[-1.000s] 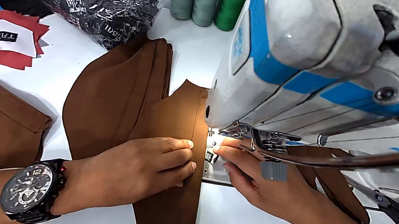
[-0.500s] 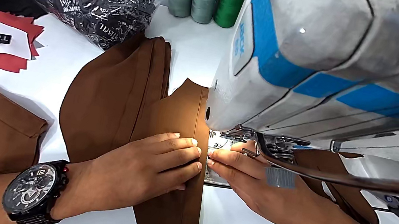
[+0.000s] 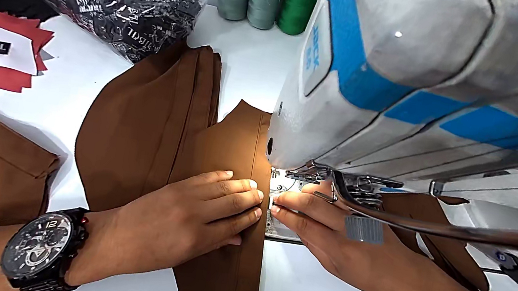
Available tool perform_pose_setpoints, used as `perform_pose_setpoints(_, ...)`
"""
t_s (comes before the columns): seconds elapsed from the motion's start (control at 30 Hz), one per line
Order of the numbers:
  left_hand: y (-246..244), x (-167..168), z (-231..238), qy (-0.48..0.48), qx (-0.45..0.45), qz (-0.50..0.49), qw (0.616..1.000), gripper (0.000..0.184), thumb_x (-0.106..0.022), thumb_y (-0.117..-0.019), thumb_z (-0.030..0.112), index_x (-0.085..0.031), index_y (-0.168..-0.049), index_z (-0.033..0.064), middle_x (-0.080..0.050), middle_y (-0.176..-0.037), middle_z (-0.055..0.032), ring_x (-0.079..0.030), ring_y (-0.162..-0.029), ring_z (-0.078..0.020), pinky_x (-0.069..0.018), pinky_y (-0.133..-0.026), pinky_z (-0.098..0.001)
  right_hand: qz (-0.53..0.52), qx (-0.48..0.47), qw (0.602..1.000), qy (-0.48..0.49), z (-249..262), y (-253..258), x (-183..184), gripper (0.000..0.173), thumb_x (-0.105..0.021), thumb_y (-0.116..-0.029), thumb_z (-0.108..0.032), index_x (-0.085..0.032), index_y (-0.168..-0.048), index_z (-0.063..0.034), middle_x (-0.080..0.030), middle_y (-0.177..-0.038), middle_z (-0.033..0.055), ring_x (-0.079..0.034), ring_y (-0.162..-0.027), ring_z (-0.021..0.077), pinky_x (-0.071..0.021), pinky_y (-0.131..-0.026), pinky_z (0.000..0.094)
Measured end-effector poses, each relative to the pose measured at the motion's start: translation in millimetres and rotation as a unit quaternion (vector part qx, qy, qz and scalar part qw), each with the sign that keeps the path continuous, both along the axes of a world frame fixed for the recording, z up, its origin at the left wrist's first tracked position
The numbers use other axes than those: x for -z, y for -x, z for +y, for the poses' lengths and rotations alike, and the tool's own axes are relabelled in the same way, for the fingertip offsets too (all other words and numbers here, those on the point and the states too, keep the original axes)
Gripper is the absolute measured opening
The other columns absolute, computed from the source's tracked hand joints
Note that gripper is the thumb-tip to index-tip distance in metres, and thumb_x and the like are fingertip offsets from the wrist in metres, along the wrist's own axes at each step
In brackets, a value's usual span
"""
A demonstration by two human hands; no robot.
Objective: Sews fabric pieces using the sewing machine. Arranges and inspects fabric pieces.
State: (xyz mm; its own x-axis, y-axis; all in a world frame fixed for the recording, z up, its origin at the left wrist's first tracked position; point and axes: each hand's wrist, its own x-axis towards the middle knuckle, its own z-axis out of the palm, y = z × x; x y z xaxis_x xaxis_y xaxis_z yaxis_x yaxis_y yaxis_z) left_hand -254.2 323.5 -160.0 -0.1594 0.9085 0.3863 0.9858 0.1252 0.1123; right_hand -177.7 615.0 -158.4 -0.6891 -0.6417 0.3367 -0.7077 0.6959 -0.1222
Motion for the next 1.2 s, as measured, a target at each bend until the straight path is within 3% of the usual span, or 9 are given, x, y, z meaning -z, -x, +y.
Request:
perform_pose_setpoints(0.57, -1.0, -0.7, 0.6, 0.007, -0.010, 0.004, 1.000, 0.038, -0.046, -0.1092, 0.031, -0.071, -0.130, 0.0120, -0.066, -0.138, -0.0043, -0.055, -0.137, -0.0205, -0.0423, -0.117, -0.0384, 0.001, -0.010, 1.000, -0.003, -1.3, 2.4, 0.2, 0.030, -0.052, -0.1036, -0.015, -0.071, -0.126, -0.0200, -0.070, -0.127, -0.0016, -0.064, -0.116, 0.0170, -0.0525, -0.095, 0.0327)
perform_pose_setpoints(0.73, -2.7, -4.7, 1.4, 0.023, -0.006, 0.006, 1.000, 0.037, -0.045, -0.1096, 0.030, -0.069, -0.131, 0.0115, -0.066, -0.138, -0.0062, -0.057, -0.135, -0.0209, -0.0429, -0.115, -0.0397, 0.006, -0.009, 0.999, 0.036, 1.9, 2.7, 9.9, 0.029, -0.052, -0.1031, -0.017, -0.072, -0.124, -0.0218, -0.070, -0.124, -0.0019, -0.063, -0.115, 0.0165, -0.0497, -0.099, 0.0348)
perform_pose_setpoints(1.2, 5.0, -3.8, -2.9, 0.030, 0.009, -0.019, 0.999, 0.038, -0.045, -0.1094, 0.029, -0.069, -0.130, 0.0070, -0.066, -0.137, -0.0096, -0.056, -0.136, -0.0244, -0.0429, -0.115, -0.0421, 0.024, -0.034, 0.998, 0.045, 1.3, 11.1, 9.1, 0.028, -0.050, -0.1050, -0.018, -0.072, -0.123, -0.0200, -0.070, -0.124, -0.0002, -0.061, -0.112, 0.0168, -0.0464, -0.097, 0.0301)
